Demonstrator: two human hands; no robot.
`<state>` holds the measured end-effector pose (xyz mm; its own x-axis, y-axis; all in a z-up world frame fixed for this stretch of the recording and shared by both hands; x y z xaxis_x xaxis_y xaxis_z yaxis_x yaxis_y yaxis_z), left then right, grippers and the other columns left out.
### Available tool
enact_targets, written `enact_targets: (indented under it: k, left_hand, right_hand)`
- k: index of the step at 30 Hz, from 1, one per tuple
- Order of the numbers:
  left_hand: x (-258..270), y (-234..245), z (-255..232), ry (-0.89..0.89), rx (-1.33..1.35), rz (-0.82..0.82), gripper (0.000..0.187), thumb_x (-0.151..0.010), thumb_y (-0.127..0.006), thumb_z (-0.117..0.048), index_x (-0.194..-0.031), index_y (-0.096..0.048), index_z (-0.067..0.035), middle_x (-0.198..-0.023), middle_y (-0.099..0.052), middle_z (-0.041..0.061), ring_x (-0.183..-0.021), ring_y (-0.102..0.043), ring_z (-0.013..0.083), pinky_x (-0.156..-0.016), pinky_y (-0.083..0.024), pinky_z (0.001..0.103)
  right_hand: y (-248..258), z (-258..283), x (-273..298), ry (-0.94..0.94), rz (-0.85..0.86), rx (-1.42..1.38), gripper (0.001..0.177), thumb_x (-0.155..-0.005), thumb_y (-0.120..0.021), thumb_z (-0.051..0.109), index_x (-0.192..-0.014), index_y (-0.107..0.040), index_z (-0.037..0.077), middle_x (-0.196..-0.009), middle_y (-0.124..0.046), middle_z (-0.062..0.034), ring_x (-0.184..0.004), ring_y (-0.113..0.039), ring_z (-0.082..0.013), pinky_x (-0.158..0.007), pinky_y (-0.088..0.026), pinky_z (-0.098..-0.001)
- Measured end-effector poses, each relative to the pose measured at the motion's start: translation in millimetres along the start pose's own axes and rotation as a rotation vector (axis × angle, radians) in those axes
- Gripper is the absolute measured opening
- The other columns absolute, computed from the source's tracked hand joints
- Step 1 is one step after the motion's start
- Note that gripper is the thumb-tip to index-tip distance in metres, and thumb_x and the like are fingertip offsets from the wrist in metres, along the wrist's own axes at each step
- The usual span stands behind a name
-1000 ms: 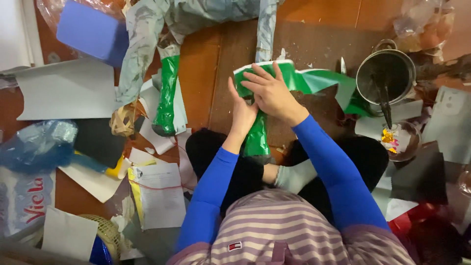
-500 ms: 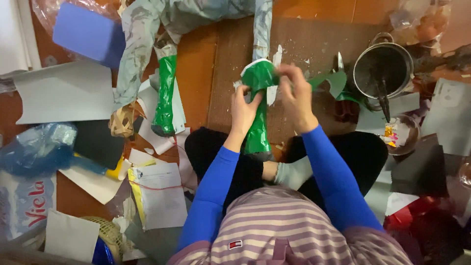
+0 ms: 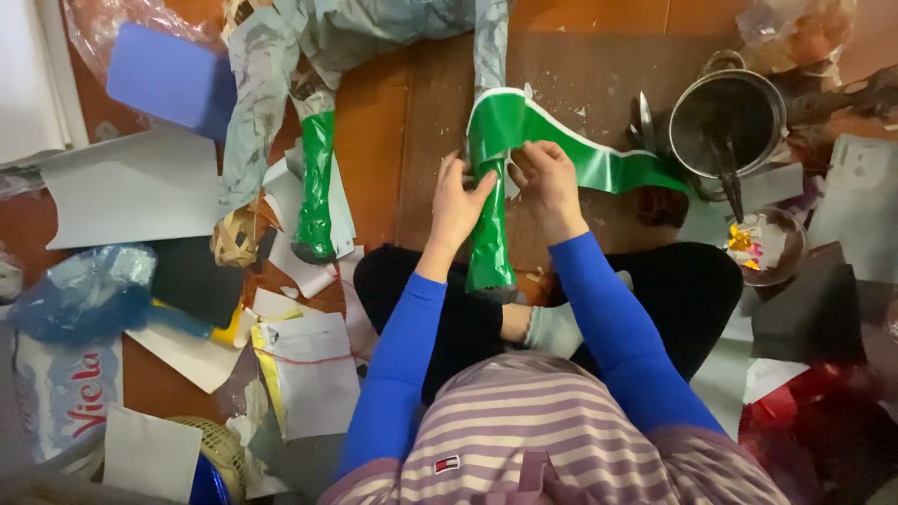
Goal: Wrapping green tape around the legs of a paper-mache giraffe
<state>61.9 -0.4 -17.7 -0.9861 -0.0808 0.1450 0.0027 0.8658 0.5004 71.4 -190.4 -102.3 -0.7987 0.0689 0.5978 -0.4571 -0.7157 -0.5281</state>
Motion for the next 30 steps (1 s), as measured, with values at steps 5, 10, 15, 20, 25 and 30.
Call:
enact_targets:
  k: [5, 10, 15, 20, 25, 30]
  left_hand:
    - [-5.4, 0.1, -3.7, -0.155, -0.024, 0.063, 0.048, -0.098, -0.082, -0.042, -0.108, -0.064, 0.002, -0.15, -0.058, 0.031, -0.146, -0.051, 0.0509, -0.126, -0.038, 0.058]
    - [-14.3, -8.7, 3.6, -0.219, -0.057, 0.054, 0.048, -0.095, -0.085, -0.044, -0.102, -0.064, -0.002, -0.141, -0.066, 0.025, -0.137, -0.06, 0.0457, -0.12, -0.045, 0.055]
    - [-10.3, 7.0, -18.8, -0.209, -0.036, 0.077, 0.044, -0.093, -0.086, -0.044, -0.106, -0.068, -0.005, -0.142, -0.067, 0.018, -0.133, -0.064, 0.0427, -0.112, -0.052, 0.055]
    - [-17.3, 4.5, -14.1, -0.159, -0.04, 0.148, 0.049, -0.093, -0.086, -0.043, -0.122, -0.072, -0.006, -0.153, -0.063, 0.016, -0.14, -0.061, 0.0406, -0.116, -0.051, 0.054]
    - [-16.7, 9.3, -22.6, -0.191, -0.042, 0.139, 0.05, -0.093, -0.086, -0.042, -0.124, -0.073, -0.005, -0.151, -0.063, 0.02, -0.138, -0.061, 0.0453, -0.115, -0.051, 0.056]
    - [-23.9, -4.7, 9.9, -0.202, -0.01, 0.129, 0.048, -0.089, -0.09, -0.043, -0.107, -0.069, -0.003, -0.146, -0.066, 0.022, -0.132, -0.064, 0.0487, -0.111, -0.052, 0.058]
  right_hand:
    - [-9.3, 10.2, 44.3, -0.078, -0.122, 0.223, 0.058, -0.099, -0.069, 0.067, -0.088, -0.063, 0.01, -0.078, -0.066, -0.0094, -0.069, -0.067, -0.0196, -0.064, -0.058, -0.0358]
    - [-66.0, -10.3, 73.1, -0.361, 0.228, 0.027, 0.109, -0.091, -0.057, 0.088, -0.149, -0.053, -0.004, -0.152, -0.056, -0.0287, -0.144, -0.055, -0.0477, -0.123, -0.037, -0.068]
    - [36.6, -104.8, -29.6, -0.295, 0.203, -0.059, 0.117, -0.098, -0.066, 0.088, -0.165, -0.036, -0.003, -0.173, -0.025, -0.0306, -0.164, -0.024, -0.0487, -0.134, -0.019, -0.0667]
    - [-51.7, -64.8, 41.0, -0.404, 0.401, -0.224, 0.111, -0.094, -0.056, 0.089, -0.165, -0.046, 0.004, -0.17, -0.041, -0.0274, -0.158, -0.04, -0.0495, -0.13, -0.029, -0.0695]
    - [-37.4, -33.3, 0.2, -0.074, 0.101, -0.252, 0.062, -0.091, -0.084, 0.052, -0.135, -0.073, 0.009, -0.136, -0.071, -0.0134, -0.126, -0.07, -0.0341, -0.118, -0.052, -0.0557]
    - [7.8, 30.9, 5.5, 0.289, -0.292, 0.251, 0.044, -0.087, -0.1, 0.033, -0.118, -0.081, 0.006, -0.112, -0.082, -0.0108, -0.106, -0.077, -0.0222, -0.099, -0.059, -0.0456]
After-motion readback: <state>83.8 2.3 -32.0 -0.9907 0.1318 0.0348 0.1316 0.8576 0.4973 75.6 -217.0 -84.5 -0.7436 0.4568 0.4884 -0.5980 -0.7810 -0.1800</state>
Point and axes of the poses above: each hand's wrist, its own x-axis away from the middle knuckle, its own y-axis out of the back of the hand, z = x × y, the point moved 9 cm from there along -x, towards the middle knuckle
